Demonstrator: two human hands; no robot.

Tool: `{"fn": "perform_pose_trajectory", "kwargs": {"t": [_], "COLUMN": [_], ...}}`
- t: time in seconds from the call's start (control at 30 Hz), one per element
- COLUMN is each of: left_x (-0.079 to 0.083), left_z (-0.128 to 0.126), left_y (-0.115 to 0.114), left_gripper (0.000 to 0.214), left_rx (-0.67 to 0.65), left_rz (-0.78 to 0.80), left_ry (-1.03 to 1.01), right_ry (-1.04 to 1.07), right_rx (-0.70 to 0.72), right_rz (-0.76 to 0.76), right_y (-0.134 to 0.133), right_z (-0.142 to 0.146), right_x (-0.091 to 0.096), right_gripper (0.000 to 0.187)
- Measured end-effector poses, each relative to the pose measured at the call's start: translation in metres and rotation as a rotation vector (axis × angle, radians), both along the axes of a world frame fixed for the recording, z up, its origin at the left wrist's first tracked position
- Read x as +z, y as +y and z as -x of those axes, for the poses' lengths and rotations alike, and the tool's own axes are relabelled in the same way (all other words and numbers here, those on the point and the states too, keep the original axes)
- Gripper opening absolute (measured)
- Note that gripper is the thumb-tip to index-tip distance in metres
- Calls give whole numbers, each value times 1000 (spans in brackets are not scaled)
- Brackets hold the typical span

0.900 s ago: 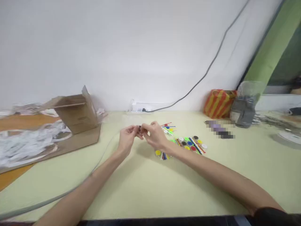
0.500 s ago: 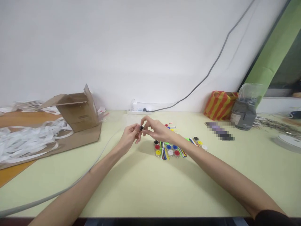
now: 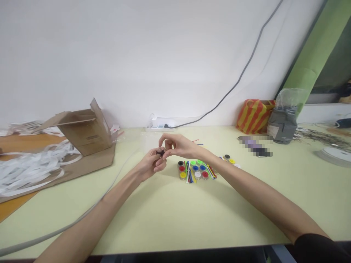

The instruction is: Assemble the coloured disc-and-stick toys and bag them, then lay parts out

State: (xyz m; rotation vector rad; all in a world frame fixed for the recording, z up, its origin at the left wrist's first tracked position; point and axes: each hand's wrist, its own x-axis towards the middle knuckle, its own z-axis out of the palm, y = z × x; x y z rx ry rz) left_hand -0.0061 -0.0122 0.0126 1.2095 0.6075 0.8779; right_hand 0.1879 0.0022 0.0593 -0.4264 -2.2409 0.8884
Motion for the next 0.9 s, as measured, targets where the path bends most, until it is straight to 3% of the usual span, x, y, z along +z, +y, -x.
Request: {"fn": "perform_pose_trajectory", "kwargs": {"t": [0.23, 0.43, 0.63, 0.77, 0.9], "left_x": [5, 8, -2, -6, -2], "left_z": [-3, -2, -6, -5, -3], "left_y": [-6, -1, 3, 4, 4], "left_gripper": [31, 35, 41, 36, 36], "left_rx": [-13, 91, 159, 180, 219], "left_rz": [-56, -109, -145, -201, -305], "left_ry": [-3, -19, 99, 248, 397], "right_ry": [-45, 67, 75, -86, -582], "right_rx": [-50, -230, -257, -522, -986], "right_rz": [-91, -251, -197, -249, -269], "right_y": [-4, -6, 19, 53, 78], "right_z": [4, 12, -4, -46, -106], "right_x": [3, -2, -6, -7, -19], "right_gripper": [13, 22, 5, 6, 20]}}
